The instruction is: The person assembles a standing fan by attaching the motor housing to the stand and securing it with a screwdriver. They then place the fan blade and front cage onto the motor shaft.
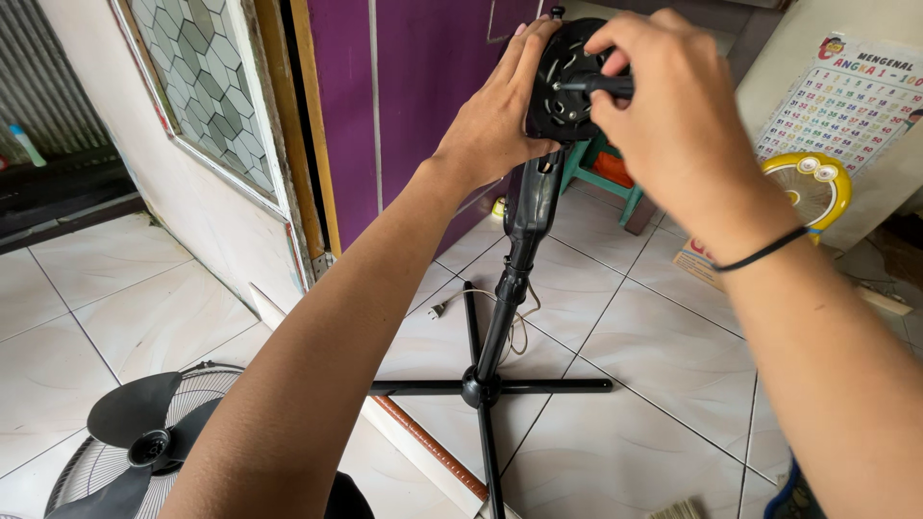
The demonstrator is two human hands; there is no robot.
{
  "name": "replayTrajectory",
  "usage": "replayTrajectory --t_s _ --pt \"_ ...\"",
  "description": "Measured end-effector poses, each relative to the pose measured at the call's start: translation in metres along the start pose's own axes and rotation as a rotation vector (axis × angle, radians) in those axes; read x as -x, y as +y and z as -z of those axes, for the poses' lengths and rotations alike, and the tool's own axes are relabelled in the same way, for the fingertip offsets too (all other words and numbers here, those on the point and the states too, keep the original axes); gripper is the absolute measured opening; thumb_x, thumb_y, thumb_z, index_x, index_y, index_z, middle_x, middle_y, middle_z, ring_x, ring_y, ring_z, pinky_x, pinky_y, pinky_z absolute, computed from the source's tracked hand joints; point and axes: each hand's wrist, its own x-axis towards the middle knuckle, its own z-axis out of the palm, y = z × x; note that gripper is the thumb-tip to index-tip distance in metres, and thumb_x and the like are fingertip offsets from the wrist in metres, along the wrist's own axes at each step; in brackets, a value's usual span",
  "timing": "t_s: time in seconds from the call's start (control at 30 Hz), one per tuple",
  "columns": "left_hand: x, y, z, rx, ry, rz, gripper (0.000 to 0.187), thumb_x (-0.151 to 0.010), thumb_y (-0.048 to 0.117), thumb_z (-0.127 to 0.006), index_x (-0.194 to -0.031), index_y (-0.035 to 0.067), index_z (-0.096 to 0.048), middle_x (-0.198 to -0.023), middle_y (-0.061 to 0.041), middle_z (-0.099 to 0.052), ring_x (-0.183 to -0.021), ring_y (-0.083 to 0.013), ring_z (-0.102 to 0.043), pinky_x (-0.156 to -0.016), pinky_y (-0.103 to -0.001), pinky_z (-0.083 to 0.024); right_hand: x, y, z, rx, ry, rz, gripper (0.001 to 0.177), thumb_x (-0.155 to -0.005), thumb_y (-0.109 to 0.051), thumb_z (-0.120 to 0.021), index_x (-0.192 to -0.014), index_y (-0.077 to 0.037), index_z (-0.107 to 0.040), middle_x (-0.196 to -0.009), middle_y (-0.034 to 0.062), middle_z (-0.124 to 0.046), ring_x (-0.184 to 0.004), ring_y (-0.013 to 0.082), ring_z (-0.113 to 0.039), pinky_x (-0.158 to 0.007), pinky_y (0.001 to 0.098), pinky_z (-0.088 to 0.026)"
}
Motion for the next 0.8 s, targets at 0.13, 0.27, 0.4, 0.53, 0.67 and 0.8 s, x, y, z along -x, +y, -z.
replayTrajectory --t_s 0.13,0.27,0.4,0.53,0.67,0.8 --pt "-0.001 0.000 0.005 0.011 -0.030 -0.029 0.123 -0.064 0.018 -0.099 -0.156 0.016 -0.018 -0.166 -0.007 -0.026 -0.156 -0.0374 -0.020 -0.125 -0.049 -0.039 0.000 -0.030 -0.003 0.192 0.102 0.088 0.027 -0.091 -0.005 -0.080 -0.109 0.001 -0.059 -0.099 0.0217 -0.067 -0.089 0.0404 -0.069 -0.072 0.0468 -0.055" --pt "-0.002 0.003 0.008 0.022 -0.076 0.032 0.126 -0.065 0.019 -0.099 -0.157 0.017 -0.014 -0.167 -0.009 -0.022 -0.153 -0.0373 -0.024 -0.122 -0.049 -0.041 -0.006 -0.040 -0.006 0.332 -0.039 0.003 0.034 -0.099 -0.017 -0.076 -0.117 0.002 -0.055 -0.091 0.0222 -0.068 -0.074 0.0427 -0.069 -0.061 0.0493 -0.055" --pt "0.000 0.005 0.014 0.027 -0.073 -0.012 0.132 -0.063 0.017 -0.100 -0.160 0.020 -0.010 -0.166 -0.008 -0.025 -0.153 -0.0392 -0.023 -0.122 -0.052 -0.039 0.000 -0.031 -0.002 0.286 -0.042 0.027 0.031 -0.095 -0.014 -0.072 -0.114 0.004 -0.055 -0.088 0.0213 -0.069 -0.070 0.0413 -0.069 -0.060 0.0487 -0.055" --pt "0.000 0.007 0.013 0.019 -0.081 0.011 0.131 -0.063 0.016 -0.099 -0.159 0.023 -0.011 -0.167 -0.007 -0.025 -0.155 -0.0381 -0.022 -0.123 -0.052 -0.038 0.006 -0.024 0.000 0.318 -0.085 -0.030 0.022 -0.106 -0.020 -0.068 -0.107 -0.001 -0.057 -0.082 0.0203 -0.069 -0.072 0.0404 -0.070 -0.063 0.0491 -0.056" --pt "-0.002 0.006 0.013 -0.015 -0.087 0.019 0.129 -0.063 0.017 -0.099 -0.158 0.022 -0.012 -0.167 -0.008 -0.023 -0.154 -0.0382 -0.021 -0.123 -0.052 -0.036 0.008 -0.027 -0.002 0.335 -0.130 -0.134 0.024 -0.104 -0.024 -0.067 -0.106 -0.001 -0.059 -0.069 0.0197 -0.068 -0.060 0.0401 -0.068 -0.054 0.0488 -0.054" --pt "0.000 0.004 0.013 0.000 -0.079 -0.002 0.129 -0.063 0.017 -0.100 -0.159 0.021 -0.014 -0.168 -0.008 -0.024 -0.155 -0.0378 -0.022 -0.125 -0.051 -0.034 0.010 -0.029 -0.001 0.257 -0.020 0.033 0.025 -0.096 -0.016 -0.064 -0.112 0.003 -0.059 -0.077 0.0186 -0.069 -0.062 0.0386 -0.069 -0.054 0.0463 -0.054"
